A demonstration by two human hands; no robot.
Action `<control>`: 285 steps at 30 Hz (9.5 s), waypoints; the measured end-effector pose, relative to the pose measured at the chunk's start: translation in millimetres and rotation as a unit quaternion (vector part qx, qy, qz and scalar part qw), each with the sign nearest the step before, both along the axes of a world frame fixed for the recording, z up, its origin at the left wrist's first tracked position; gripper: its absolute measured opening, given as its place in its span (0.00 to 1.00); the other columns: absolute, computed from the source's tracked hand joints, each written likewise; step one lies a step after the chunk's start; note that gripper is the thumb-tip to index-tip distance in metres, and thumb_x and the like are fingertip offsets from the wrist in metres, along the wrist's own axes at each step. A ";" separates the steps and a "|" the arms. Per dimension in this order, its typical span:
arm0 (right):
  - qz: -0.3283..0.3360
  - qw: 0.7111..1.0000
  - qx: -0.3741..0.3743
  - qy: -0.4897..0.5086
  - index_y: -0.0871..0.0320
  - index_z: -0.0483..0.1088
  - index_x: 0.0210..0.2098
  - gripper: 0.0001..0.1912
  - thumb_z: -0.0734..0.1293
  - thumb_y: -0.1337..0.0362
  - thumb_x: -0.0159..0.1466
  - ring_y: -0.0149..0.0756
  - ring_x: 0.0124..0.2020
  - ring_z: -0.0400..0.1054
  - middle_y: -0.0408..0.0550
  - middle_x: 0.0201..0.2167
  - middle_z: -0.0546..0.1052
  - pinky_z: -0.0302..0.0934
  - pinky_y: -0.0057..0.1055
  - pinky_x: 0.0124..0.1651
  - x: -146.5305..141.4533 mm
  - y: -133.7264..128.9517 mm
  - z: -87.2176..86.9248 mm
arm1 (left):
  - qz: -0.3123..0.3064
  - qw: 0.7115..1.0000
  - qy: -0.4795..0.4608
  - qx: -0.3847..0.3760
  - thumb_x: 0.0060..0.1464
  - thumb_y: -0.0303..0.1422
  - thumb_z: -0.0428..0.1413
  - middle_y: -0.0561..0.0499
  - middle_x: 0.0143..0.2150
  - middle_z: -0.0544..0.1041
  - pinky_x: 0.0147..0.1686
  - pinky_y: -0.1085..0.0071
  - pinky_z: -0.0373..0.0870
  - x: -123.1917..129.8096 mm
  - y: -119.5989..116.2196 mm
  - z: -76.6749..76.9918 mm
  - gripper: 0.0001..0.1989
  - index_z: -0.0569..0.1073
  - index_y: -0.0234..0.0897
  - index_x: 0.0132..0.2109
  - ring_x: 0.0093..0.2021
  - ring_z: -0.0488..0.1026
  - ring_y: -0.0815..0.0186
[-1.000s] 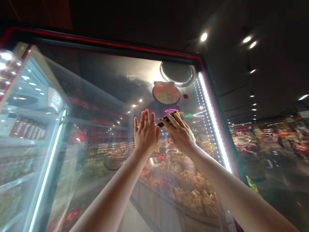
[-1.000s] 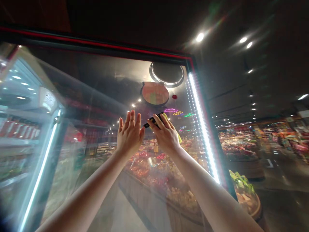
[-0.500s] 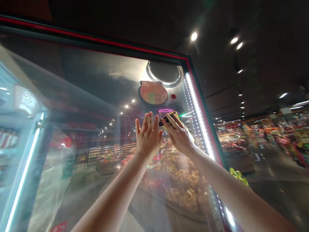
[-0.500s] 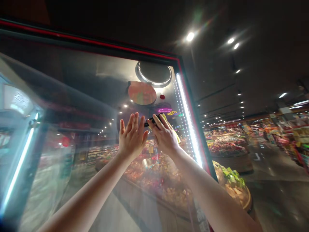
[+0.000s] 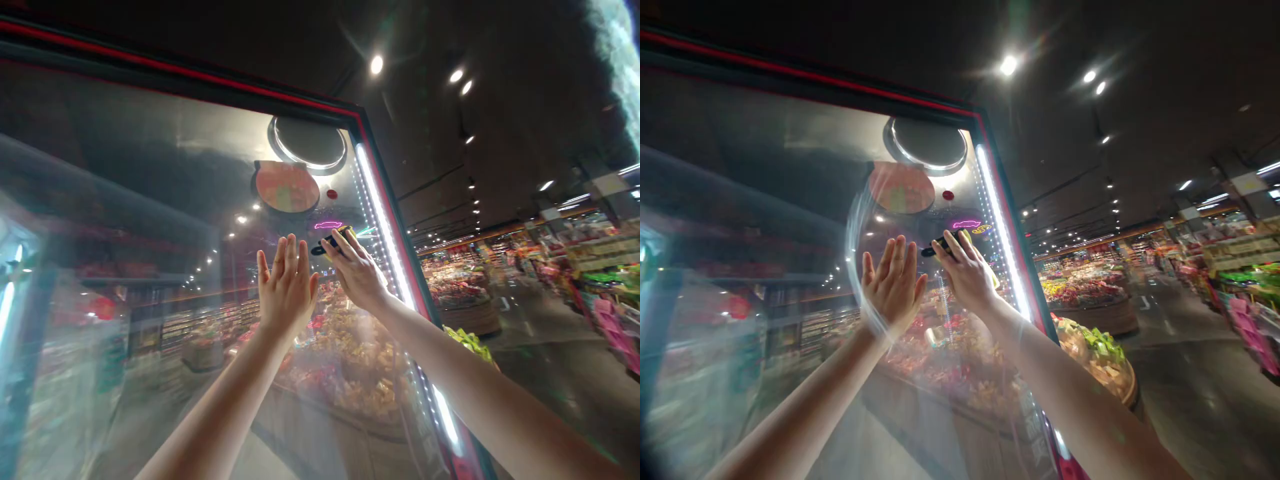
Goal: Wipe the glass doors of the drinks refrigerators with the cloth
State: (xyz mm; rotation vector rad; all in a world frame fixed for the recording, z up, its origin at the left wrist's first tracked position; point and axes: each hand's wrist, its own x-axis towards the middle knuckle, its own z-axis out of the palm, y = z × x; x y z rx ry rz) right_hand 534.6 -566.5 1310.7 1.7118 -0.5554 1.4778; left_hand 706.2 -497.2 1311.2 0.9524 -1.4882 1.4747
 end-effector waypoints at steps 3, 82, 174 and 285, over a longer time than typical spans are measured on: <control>0.007 1.000 0.007 -0.009 0.47 0.49 0.73 0.35 0.57 0.72 0.69 0.49 0.74 0.42 0.42 0.73 0.54 0.61 0.53 0.67 -29.1 -17.4 -18.8 | -0.006 1.000 -0.023 -0.018 0.67 0.37 0.46 0.33 0.73 0.55 0.70 0.37 0.39 -2.4 -4.5 -2.4 0.34 0.45 0.37 0.74 0.73 0.51 0.47; 0.067 0.992 0.092 -0.051 0.48 0.49 0.73 0.35 0.56 0.74 0.69 0.48 0.75 0.40 0.42 0.73 0.54 0.58 0.54 0.69 11.9 2.8 -68.4 | 0.084 0.993 0.086 0.007 0.66 0.34 0.48 0.39 0.74 0.54 0.71 0.43 0.45 29.4 75.2 -129.9 0.38 0.35 0.42 0.74 0.73 0.52 0.52; 0.062 0.986 -0.021 0.153 0.45 0.62 0.67 0.31 0.64 0.73 0.67 0.51 0.73 0.46 0.47 0.72 0.57 0.55 0.50 0.70 227.6 137.2 -114.8 | 0.127 0.986 0.109 -0.001 0.67 0.34 0.46 0.41 0.74 0.52 0.72 0.45 0.46 242.3 189.6 -139.6 0.37 0.34 0.40 0.74 0.74 0.50 0.53; 0.193 0.968 -0.016 0.160 0.64 0.64 0.66 0.23 0.54 0.67 0.74 0.49 0.71 0.53 0.58 0.68 0.64 0.49 0.49 0.73 465.1 275.1 -56.7 | 0.295 0.926 0.233 -0.028 0.68 0.36 0.43 0.35 0.74 0.53 0.69 0.41 0.51 331.5 315.4 -186.5 0.31 0.47 0.36 0.74 0.74 0.47 0.47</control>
